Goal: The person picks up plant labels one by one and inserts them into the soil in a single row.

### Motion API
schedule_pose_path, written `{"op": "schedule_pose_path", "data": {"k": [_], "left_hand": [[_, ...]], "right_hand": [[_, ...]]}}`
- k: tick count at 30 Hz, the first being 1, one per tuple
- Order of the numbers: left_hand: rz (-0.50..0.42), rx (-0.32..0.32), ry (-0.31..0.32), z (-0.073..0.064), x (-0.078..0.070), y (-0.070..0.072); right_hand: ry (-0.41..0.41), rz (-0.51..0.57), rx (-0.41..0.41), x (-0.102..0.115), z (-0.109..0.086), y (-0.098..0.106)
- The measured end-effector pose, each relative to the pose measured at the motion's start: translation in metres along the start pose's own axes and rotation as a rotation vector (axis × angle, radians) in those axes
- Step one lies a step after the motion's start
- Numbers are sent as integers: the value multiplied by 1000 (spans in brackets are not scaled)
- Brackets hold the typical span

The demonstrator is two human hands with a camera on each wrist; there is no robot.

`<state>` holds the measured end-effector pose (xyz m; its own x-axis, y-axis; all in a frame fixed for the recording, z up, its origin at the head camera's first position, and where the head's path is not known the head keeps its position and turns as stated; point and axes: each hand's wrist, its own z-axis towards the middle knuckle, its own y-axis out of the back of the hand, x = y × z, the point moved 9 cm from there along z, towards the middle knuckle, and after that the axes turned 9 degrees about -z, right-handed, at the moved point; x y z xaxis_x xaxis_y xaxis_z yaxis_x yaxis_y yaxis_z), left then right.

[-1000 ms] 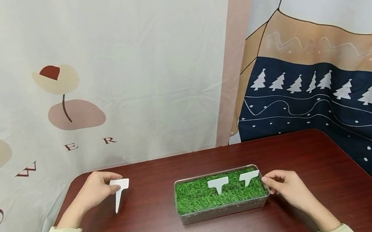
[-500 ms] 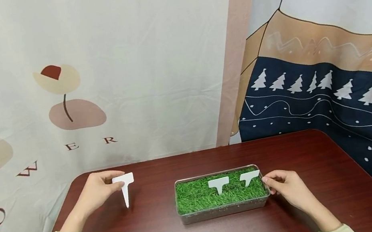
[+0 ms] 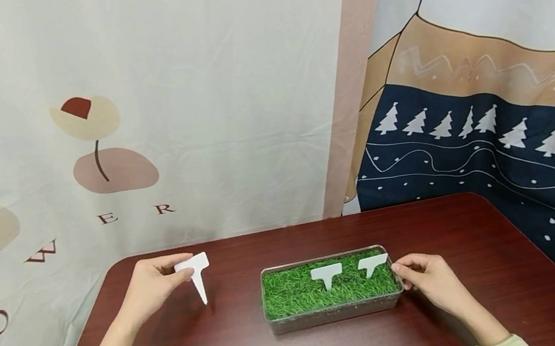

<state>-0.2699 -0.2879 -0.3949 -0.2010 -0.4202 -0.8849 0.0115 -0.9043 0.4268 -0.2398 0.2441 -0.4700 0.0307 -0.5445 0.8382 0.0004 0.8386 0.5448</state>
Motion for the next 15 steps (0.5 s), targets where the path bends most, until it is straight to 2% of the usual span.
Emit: {"op": "schedule_pose_path", "data": {"k": [8,15], "left_hand": [[-59,-38,-38,-6,-12,-8],[-69,-61,-65,-9,-22,-15]], "right_hand": [[3,4,0,0,0,0],[3,1,-3,3,-2,1]]}}
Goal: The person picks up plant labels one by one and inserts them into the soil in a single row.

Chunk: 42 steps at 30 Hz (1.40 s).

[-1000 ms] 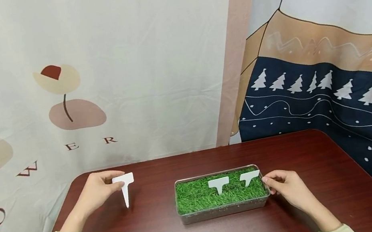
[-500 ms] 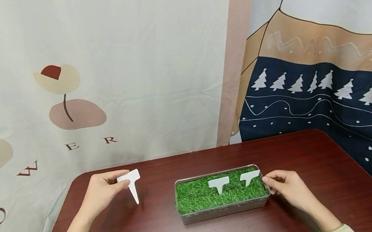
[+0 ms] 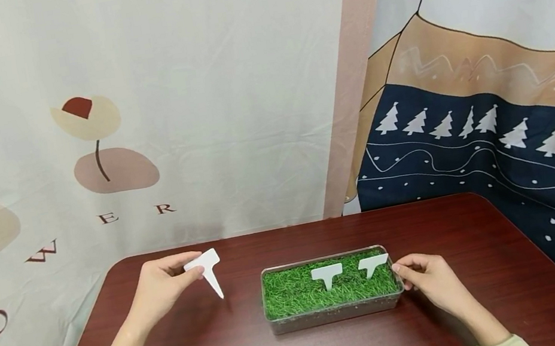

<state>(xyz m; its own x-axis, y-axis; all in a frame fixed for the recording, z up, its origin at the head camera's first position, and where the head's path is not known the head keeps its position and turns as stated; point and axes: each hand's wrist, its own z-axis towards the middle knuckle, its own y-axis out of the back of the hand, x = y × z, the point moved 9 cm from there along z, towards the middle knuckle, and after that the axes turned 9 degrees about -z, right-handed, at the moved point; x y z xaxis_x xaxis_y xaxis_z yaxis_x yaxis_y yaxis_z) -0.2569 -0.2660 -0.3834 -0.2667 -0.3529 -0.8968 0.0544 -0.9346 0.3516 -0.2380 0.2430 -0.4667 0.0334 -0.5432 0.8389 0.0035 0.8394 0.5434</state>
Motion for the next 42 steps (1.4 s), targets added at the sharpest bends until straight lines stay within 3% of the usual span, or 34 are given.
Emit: {"op": "schedule_pose_path", "data": {"k": [19,30,42], "left_hand": [[-111,-26,-58,-2,-23,-24],[-276,-51,-66,-1,-28,-39],[-338,-30,-71,-1,-30,-57]], "right_hand": [[6,1,-3,2,0,0],[12,4,0,0,0,0],[5,13,-13,1,1,-1]]}}
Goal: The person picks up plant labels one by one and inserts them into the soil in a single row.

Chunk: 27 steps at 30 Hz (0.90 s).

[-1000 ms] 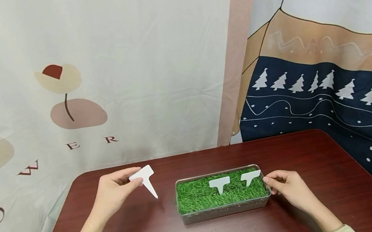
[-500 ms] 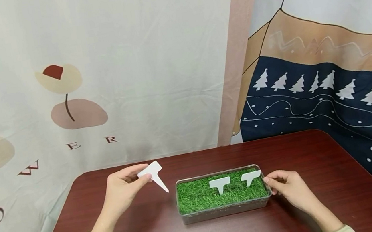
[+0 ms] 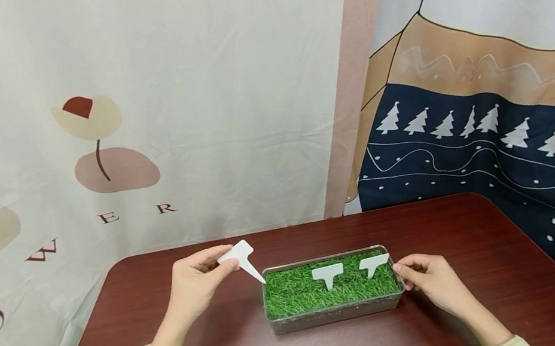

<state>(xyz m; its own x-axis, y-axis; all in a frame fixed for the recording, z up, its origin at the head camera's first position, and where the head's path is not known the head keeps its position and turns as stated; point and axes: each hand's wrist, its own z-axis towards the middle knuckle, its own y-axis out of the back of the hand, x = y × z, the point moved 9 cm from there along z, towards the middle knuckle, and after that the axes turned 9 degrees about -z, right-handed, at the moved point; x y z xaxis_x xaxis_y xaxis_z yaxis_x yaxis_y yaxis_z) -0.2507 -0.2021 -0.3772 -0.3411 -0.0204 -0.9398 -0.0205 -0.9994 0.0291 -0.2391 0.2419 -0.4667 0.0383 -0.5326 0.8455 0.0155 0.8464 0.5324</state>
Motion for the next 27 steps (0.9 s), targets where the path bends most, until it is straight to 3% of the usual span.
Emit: {"op": "schedule_pose_path", "data": {"k": [7,15,27], "left_hand": [[-84,29,-4,1,2,-10],[-67,62,50,-1,15,-26],[-24,110,76,-7,29,-42]], "right_hand": [[3,1,9,0,-1,0],[4,7,10,2,0,0],[4,-9,6,0,-1,1]]}}
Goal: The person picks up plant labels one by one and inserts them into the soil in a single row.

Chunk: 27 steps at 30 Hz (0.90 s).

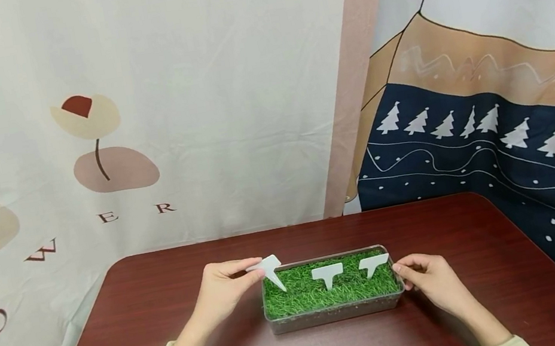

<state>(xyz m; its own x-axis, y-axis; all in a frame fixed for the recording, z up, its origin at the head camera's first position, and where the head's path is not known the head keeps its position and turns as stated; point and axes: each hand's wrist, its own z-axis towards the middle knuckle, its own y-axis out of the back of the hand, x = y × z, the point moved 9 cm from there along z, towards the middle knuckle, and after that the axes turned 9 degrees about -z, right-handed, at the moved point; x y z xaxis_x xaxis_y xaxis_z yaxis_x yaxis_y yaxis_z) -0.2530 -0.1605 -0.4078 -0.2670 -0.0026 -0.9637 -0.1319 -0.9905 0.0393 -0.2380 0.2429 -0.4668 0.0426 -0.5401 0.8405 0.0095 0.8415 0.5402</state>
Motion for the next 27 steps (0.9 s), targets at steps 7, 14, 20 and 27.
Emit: {"op": "schedule_pose_path", "data": {"k": [7,14,20,27], "left_hand": [[31,24,22,-2,5,-6],[53,34,26,-3,8,-9],[82,42,18,-3,11,-10],[90,52,16,-4,10,-14]], "right_hand": [[11,2,-6,3,0,0],[14,11,-3,2,0,0],[15,15,-7,0,0,0],[2,10,-7,1,0,0]]}}
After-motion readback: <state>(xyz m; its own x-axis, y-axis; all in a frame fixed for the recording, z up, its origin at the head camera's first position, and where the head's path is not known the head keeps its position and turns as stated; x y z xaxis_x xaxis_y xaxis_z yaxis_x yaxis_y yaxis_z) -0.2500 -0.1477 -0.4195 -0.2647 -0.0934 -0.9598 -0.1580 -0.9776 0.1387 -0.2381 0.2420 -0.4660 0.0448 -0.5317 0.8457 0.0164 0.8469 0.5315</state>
